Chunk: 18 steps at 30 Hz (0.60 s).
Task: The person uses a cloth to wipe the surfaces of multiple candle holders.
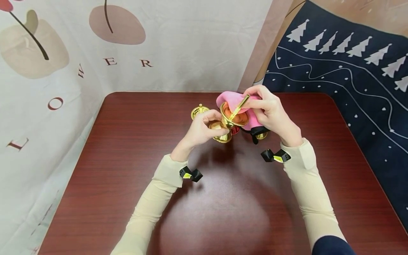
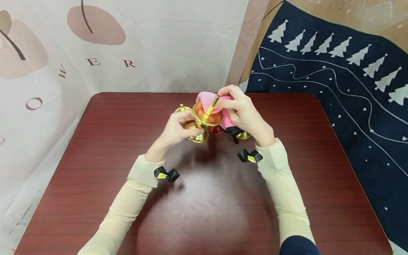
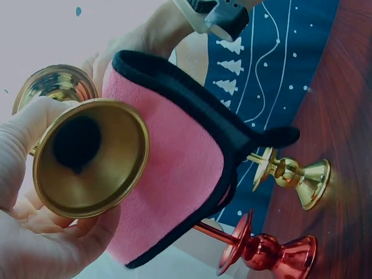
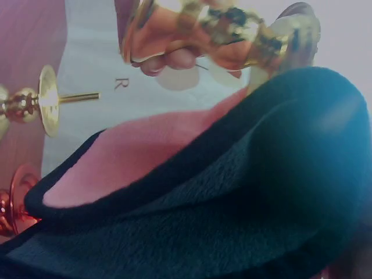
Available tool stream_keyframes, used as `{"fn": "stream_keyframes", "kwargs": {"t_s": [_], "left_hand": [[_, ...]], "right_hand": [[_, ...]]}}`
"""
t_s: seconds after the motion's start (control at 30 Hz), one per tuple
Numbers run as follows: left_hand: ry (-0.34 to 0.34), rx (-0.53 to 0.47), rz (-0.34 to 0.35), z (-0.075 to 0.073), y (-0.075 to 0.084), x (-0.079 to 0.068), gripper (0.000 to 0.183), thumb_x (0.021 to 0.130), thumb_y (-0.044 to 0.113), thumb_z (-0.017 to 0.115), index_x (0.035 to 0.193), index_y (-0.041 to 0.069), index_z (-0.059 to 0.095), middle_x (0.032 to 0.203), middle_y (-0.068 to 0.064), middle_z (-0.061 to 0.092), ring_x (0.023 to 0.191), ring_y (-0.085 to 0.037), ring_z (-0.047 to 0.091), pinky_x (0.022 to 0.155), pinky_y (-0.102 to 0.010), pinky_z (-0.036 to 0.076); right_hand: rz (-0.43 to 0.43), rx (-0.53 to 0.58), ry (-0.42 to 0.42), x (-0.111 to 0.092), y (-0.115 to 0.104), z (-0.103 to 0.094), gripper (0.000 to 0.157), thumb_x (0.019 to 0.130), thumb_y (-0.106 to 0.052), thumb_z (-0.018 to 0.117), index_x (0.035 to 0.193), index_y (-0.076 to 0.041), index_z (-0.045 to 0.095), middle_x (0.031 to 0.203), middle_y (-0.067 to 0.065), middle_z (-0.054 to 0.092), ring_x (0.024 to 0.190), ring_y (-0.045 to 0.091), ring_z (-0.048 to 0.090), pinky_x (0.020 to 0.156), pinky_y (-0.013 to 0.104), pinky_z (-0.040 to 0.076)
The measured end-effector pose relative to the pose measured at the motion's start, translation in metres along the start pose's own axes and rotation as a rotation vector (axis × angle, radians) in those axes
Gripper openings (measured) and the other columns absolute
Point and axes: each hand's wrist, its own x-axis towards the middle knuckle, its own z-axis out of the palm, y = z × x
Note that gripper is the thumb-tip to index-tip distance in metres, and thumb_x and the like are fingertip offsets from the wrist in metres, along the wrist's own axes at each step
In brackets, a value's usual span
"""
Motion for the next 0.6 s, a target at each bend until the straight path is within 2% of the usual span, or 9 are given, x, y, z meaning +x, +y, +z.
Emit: {"fn": "stream_keyframes", "kwargs": {"t_s": [0.1, 0.23, 0.33, 0.47, 0.6], "left_hand": [[0.031, 0.003, -0.007, -0.001, -0.001, 0.0, 0.022, 0.067, -0.013, 0.071, 0.085, -0.014, 0.059, 0.076, 0.006, 0.06, 0.073, -0.007, 0.054, 0.067, -0.02, 0.045], [0.029, -0.01, -0.011, -0.001, -0.001, 0.001, 0.024, 0.066, -0.014, 0.072, 0.085, -0.014, 0.058, 0.076, 0.006, 0.061, 0.073, -0.007, 0.054, 0.068, -0.02, 0.045], [0.006, -0.017, -0.006, 0.0, -0.001, 0.003, 0.024, 0.066, -0.015, 0.072, 0.085, -0.014, 0.058, 0.076, 0.004, 0.062, 0.073, -0.007, 0.055, 0.068, -0.02, 0.046], [-0.02, -0.016, 0.006, 0.0, 0.001, 0.004, 0.024, 0.066, -0.015, 0.072, 0.086, -0.014, 0.058, 0.078, 0.002, 0.063, 0.074, -0.007, 0.056, 0.07, -0.02, 0.047], [0.044, -0.005, 0.012, 0.0, 0.001, 0.003, 0.023, 0.067, -0.015, 0.072, 0.085, -0.015, 0.058, 0.076, 0.004, 0.062, 0.072, -0.007, 0.055, 0.067, -0.019, 0.046]], "right_hand": [[0.0, -0.028, -0.002, -0.004, -0.004, -0.005, 0.029, 0.078, 0.02, 0.056, 0.081, -0.004, 0.072, 0.097, 0.02, 0.056, 0.094, 0.028, 0.052, 0.084, 0.014, 0.042], [0.003, -0.018, 0.046, -0.004, -0.007, -0.009, 0.035, 0.076, 0.023, 0.053, 0.082, -0.006, 0.072, 0.094, 0.018, 0.058, 0.092, 0.028, 0.052, 0.082, 0.014, 0.041], [0.003, -0.028, 0.073, 0.0, -0.007, -0.006, 0.031, 0.078, 0.021, 0.054, 0.081, -0.005, 0.071, 0.096, 0.019, 0.058, 0.091, 0.028, 0.053, 0.083, 0.015, 0.042], [-0.001, -0.056, 0.064, 0.004, -0.003, -0.001, 0.025, 0.079, 0.019, 0.055, 0.077, -0.002, 0.068, 0.099, 0.021, 0.057, 0.091, 0.029, 0.053, 0.082, 0.014, 0.043], [-0.012, -0.094, 0.034, 0.004, 0.0, 0.003, 0.025, 0.08, 0.017, 0.056, 0.077, -0.004, 0.069, 0.1, 0.021, 0.055, 0.094, 0.031, 0.052, 0.085, 0.013, 0.041]]}}
